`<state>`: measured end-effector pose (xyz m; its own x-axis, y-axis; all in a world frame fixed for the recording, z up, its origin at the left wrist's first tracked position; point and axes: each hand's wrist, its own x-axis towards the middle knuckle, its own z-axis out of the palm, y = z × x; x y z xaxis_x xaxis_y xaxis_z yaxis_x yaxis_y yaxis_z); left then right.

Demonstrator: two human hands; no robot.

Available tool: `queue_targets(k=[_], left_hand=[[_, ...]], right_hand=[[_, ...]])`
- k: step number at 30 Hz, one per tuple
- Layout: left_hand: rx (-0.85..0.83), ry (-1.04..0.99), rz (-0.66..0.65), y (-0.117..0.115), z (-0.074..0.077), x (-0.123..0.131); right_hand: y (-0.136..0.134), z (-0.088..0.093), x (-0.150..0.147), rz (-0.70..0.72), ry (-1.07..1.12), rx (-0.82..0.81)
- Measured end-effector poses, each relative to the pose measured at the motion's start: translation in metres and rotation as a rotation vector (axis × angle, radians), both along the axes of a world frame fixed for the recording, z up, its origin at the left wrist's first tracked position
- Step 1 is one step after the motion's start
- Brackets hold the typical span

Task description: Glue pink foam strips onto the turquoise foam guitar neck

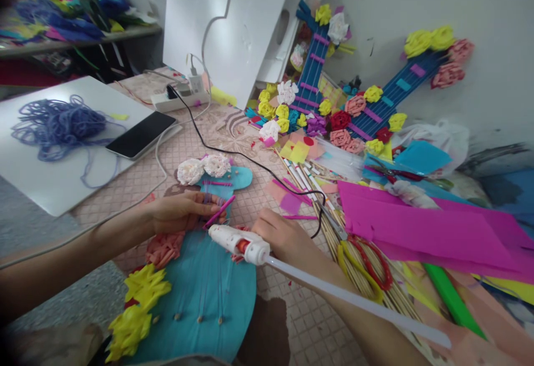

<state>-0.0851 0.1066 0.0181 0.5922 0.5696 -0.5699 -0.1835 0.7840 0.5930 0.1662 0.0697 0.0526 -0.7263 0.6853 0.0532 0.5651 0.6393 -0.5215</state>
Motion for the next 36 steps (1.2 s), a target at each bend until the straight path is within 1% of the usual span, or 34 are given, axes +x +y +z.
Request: queue_targets(k=[9,16,21,23,26,30,33,36], left_hand=[[0.014,-0.004,-0.011,0.0,-0.001,0.0],[0.002,0.024,-0.006,0.0,0.001,0.0],[0.004,0.009,0.001,-0.001,0.003,0.001],[-0.004,0.006,0.013,-0.001,0.002,0.0],[-0.015,0.019,0.02,0.0,0.001,0.0],[-0.003,0.004,-0.014,0.0,0.0,-0.001],[-0.006,-0.025,-0.007,0.0,0.0,-0.001],[-0.006,-0.024,-0.004,0.0,-0.003,-0.002]], right_hand=[[-0.001,0.001,0.002,0.018,-0.024,0.023],[-0.003,0.003,0.001,0.029,-0.094,0.042],[-0.001,0.002,0.002,0.034,-0.036,0.024],[0.0,0.002,0.004,0.015,-0.029,0.025],[0.003,0.003,0.01,-0.039,-0.049,0.062],[0.007,0.006,0.017,-0.152,-0.033,0.054],[0.013,0.005,0.02,-0.311,0.036,0.083],[0.031,-0.002,0.018,-0.519,0.15,0.138]])
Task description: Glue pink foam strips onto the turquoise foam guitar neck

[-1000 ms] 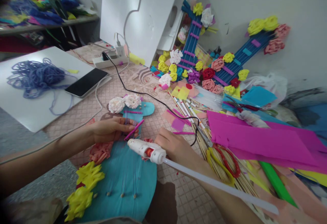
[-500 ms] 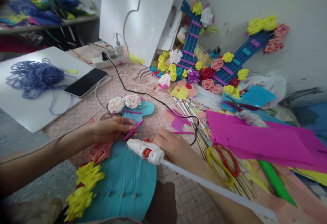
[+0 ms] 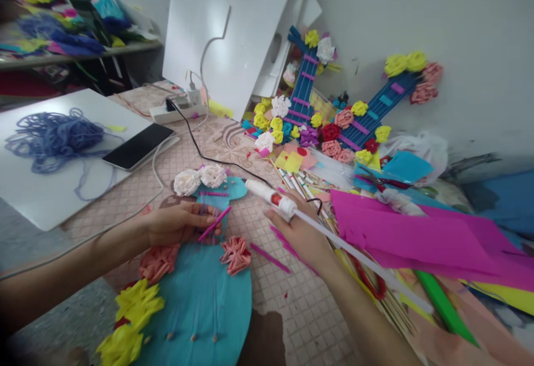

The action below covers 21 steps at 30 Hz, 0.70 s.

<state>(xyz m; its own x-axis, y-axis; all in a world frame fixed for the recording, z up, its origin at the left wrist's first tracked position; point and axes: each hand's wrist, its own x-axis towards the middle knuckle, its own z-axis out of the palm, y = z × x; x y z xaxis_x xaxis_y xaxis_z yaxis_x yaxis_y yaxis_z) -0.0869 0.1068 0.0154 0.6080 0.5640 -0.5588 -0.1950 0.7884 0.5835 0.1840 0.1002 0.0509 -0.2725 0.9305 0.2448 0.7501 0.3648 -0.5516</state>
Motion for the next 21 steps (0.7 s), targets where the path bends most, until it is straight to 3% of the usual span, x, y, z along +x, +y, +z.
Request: queue_targets(k=[4,12,16,21], left_hand=[[0.004,0.003,-0.002,0.0,-0.004,-0.002],[0.012,-0.018,-0.002,-0.001,-0.005,0.0],[0.003,-0.026,0.007,-0.001,-0.006,0.0],[0.013,-0.018,0.005,-0.001,-0.003,0.0]], right_hand=[[0.046,-0.009,-0.011,-0.151,0.181,-0.011],[0.151,-0.031,-0.059,-0.057,0.309,-0.023],[0.176,-0.05,-0.076,-0.062,0.296,0.001],[0.18,-0.061,-0.076,-0.081,0.28,0.024]])
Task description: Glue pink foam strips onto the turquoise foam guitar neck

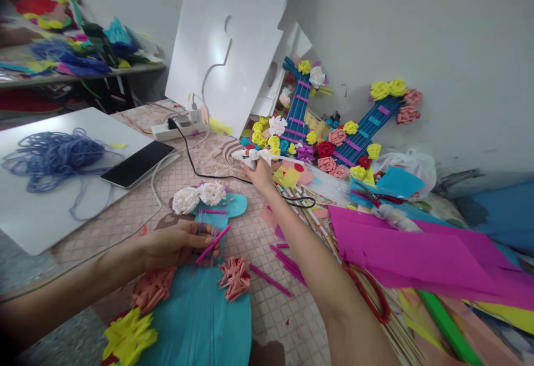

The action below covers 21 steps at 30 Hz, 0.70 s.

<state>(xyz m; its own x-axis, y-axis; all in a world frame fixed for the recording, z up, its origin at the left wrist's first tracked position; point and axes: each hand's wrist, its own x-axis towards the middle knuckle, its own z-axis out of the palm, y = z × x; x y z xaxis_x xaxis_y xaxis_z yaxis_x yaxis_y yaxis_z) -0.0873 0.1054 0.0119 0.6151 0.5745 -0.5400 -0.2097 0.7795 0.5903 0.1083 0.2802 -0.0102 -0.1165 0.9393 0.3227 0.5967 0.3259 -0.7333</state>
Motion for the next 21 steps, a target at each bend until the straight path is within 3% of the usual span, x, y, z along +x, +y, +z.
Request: queue_targets(k=[13,19,21], left_hand=[[-0.023,0.013,0.01,0.0,0.006,0.001],[-0.007,0.019,-0.007,0.001,0.004,-0.001],[-0.004,0.021,-0.017,0.001,0.002,-0.002]], right_hand=[[-0.023,0.007,0.012,-0.011,0.044,0.022],[-0.068,0.015,0.029,-0.112,0.098,0.209],[-0.088,0.023,0.032,-0.067,0.054,0.208]])
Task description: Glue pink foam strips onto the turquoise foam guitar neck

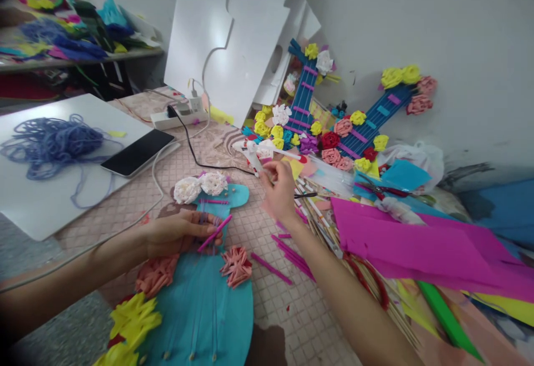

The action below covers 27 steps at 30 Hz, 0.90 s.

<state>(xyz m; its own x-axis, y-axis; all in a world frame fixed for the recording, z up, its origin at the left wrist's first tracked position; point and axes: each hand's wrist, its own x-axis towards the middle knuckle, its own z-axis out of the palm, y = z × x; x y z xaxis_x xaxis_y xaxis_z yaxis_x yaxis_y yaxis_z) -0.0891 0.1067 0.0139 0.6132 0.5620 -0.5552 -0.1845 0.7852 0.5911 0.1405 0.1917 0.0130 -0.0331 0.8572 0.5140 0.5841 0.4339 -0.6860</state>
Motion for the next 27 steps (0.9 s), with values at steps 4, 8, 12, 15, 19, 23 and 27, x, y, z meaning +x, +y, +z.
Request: queue_targets(k=[4,8,12,15,19,23,27], left_hand=[[0.012,-0.004,-0.006,-0.001,-0.003,0.0],[0.025,-0.006,-0.002,-0.001,-0.004,0.001],[0.011,-0.012,-0.012,0.0,-0.003,0.001],[0.005,-0.011,-0.001,0.001,-0.001,0.002],[-0.009,0.016,0.007,0.001,0.002,0.004],[-0.012,0.026,0.009,0.001,0.003,0.004],[0.012,-0.004,0.001,0.0,0.001,0.003]], right_hand=[[-0.031,0.018,-0.004,0.349,0.003,-0.307],[-0.04,0.033,-0.012,0.558,-0.111,-0.475],[-0.036,0.043,-0.016,0.699,-0.254,-0.415],[-0.033,0.048,-0.018,0.814,-0.339,-0.396],[-0.029,0.053,-0.021,0.901,-0.447,-0.415],[-0.026,0.053,-0.024,0.944,-0.5,-0.402],[-0.026,0.057,-0.022,0.94,-0.495,-0.369]])
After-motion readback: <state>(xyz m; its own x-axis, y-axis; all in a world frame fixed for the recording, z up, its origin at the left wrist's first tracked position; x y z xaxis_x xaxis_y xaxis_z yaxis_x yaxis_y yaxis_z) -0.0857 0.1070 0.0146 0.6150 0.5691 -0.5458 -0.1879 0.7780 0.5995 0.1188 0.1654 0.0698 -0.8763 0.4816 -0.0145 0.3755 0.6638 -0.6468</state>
